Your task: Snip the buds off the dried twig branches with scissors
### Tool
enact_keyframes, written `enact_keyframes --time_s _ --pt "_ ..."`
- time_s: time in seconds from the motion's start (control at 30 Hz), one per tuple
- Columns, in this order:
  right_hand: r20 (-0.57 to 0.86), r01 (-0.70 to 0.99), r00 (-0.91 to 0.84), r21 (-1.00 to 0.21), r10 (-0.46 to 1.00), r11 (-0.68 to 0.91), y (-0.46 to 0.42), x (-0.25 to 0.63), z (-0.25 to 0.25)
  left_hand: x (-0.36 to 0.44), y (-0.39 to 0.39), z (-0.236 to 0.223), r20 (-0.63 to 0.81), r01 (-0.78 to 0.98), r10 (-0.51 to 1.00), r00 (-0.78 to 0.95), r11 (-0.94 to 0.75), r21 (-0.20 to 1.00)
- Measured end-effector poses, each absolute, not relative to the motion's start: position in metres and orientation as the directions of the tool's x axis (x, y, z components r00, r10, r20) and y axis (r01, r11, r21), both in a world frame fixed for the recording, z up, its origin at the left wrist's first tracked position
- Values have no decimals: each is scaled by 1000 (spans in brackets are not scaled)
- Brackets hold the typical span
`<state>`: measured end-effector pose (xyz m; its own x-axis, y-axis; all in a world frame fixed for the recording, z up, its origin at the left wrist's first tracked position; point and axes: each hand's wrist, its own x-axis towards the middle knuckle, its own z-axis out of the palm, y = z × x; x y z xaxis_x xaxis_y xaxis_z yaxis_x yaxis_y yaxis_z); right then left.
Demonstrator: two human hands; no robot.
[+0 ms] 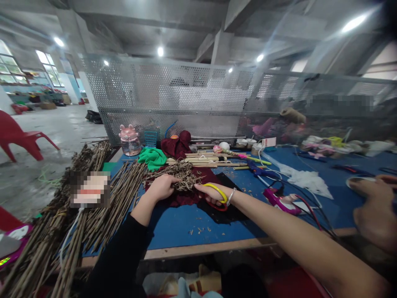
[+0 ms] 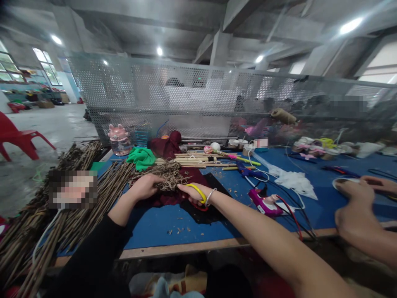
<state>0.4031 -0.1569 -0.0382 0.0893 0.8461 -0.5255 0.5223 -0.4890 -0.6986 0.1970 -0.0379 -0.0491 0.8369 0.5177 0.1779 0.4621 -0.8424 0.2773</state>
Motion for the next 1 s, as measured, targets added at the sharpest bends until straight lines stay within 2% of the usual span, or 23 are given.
enact_keyframes --time_s 0.07,0.17,0.3,0.4,0.57,0.63,0.7,0.77,0.8,0.83,0.9,1.0 --pt "-517 457 47 -750 855 -479 -163 411 -34 192 -35 -46 200 455 526 827 -834 311" --pt "-533 271 -86 -825 842 -495 -174 431 -25 186 -29 -40 278 481 577 768 -806 345" --pt "-473 68 -264 -879 841 -473 -184 461 -21 197 -15 -36 305 537 619 724 -783 315" --pt "-399 -14 -344 -903 850 -430 -185 473 -26 219 -4 -43 273 599 647 712 -762 247" --pt "-355 -19 -408 -918 841 -397 -186 481 -24 241 4 -51 121 699 728 675 -683 212" --pt "-324 -23 -395 -932 860 -362 -191 488 -18 241 0 -44 162 696 727 668 -686 211" --pt "-286 -38 -341 -948 896 -317 -199 496 -9 243 -11 -33 298 684 705 643 -704 190" --pt "-246 -63 -257 -961 935 -270 -205 503 -1 251 -27 -25 436 640 633 640 -753 154" --pt "-221 -79 -213 -967 952 -242 -207 506 2 257 -37 -24 450 591 582 678 -795 136" --pt "-196 -94 -174 -972 965 -214 -209 507 5 265 -46 -24 410 529 528 744 -840 122" --pt "-152 -116 -100 -980 983 -164 -211 508 8 283 -63 -31 238 387 400 885 -917 101" --pt "-144 -107 -14 -984 989 -145 -214 507 5 308 -77 -49 140 387 394 908 -919 74"
